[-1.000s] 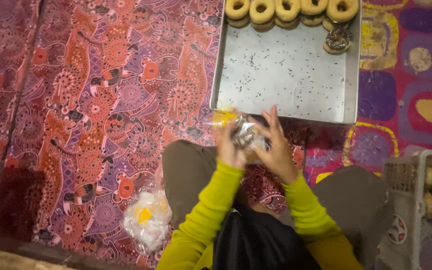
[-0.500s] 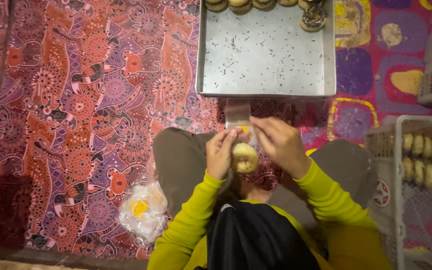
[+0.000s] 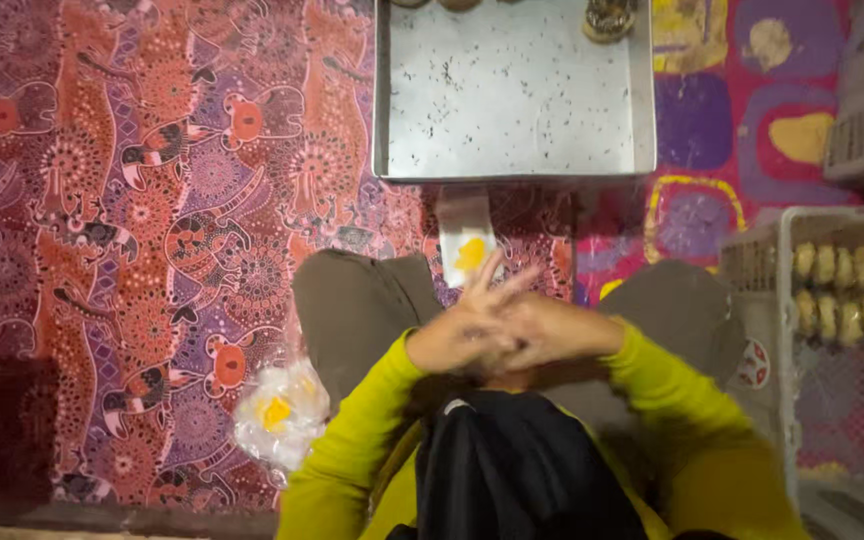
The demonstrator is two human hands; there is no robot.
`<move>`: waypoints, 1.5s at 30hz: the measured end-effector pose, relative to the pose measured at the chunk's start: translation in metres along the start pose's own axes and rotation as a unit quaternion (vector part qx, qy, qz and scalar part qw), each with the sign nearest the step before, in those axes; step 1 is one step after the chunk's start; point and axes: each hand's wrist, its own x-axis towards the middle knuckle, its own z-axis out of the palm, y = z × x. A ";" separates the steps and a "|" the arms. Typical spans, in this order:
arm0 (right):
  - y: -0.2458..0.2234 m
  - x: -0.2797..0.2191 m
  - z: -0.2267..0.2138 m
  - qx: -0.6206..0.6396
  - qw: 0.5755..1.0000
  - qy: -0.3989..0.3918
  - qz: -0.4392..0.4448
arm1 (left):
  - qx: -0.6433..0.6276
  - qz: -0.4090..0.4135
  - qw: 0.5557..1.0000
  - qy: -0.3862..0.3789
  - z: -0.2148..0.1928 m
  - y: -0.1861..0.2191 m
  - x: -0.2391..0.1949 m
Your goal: The person sits on a patterned floor and repeatedly picks donuts from a metal tray, places them into small clear plastic bags, and sets the filled bags into a white plastic crate. The process is repeated for multiple donuts throughout the clip.
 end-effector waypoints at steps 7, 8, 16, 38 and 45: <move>-0.035 0.074 0.083 0.651 0.611 0.427 0.144 | 0.047 0.001 0.893 0.448 0.027 -0.065 -0.036; -0.027 0.081 0.085 0.630 0.645 0.408 0.145 | 0.025 -0.020 0.877 0.480 0.023 -0.073 -0.048; 0.039 0.141 0.144 0.341 0.893 0.228 0.187 | 0.089 -0.210 0.792 0.566 -0.052 -0.118 -0.170; 0.239 0.193 0.066 -0.168 0.930 0.019 0.326 | 0.583 -0.439 0.683 -0.026 -0.087 -0.300 0.055; 0.132 0.135 0.027 -0.023 0.979 0.085 0.186 | 0.142 -0.109 0.874 0.452 -0.075 -0.256 0.025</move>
